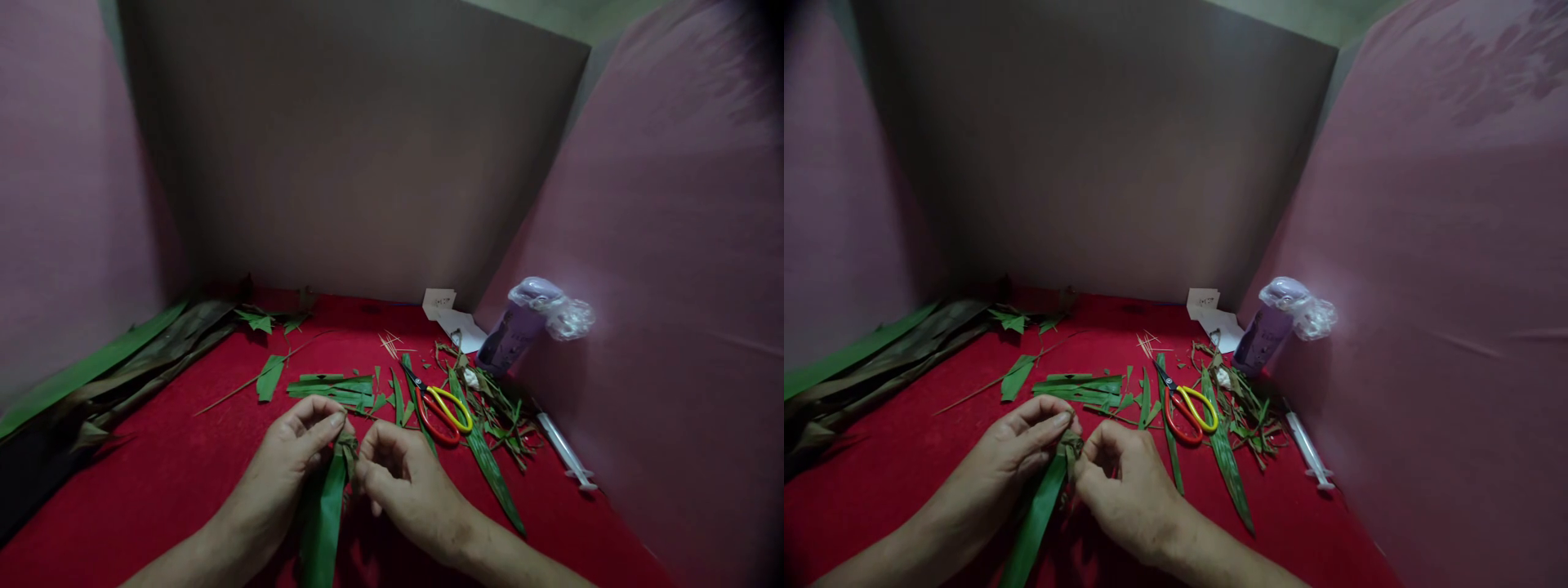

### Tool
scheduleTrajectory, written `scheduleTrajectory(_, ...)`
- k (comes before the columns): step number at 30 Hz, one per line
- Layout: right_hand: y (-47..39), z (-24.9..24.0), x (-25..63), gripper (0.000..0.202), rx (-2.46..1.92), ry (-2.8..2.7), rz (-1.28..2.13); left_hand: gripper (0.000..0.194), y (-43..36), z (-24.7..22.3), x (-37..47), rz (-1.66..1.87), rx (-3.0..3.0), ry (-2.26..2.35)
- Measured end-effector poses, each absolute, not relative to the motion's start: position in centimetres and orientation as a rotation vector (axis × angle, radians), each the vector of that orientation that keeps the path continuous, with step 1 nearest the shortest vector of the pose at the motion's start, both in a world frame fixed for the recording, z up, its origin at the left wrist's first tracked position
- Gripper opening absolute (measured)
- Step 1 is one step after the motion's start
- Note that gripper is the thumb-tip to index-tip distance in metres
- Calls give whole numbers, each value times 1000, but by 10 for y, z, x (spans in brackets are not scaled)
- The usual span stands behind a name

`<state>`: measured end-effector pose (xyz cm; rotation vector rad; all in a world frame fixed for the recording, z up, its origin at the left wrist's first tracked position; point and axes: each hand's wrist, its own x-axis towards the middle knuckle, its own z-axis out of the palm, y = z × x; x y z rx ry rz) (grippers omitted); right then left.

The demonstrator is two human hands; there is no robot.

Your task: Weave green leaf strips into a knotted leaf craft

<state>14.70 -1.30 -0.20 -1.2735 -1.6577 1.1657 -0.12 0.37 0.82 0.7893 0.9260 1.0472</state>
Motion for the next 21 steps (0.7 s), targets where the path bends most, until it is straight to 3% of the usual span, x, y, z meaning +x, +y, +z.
scheduleTrajectory(6, -15, -5, 148, 18, -1247, -1713, 1070, 19, 3, 8, 2, 1052, 796, 900)
scheduleTrajectory(16, -12, -3, 152, 15, -1199, -1587, 1178, 17, 0, 12, 3, 1009, 844, 910)
scheduleTrajectory(21, -14, -1, 150, 19, -1223, -1591, 1082, 28, 0, 4, -1, 1024, 911, 881)
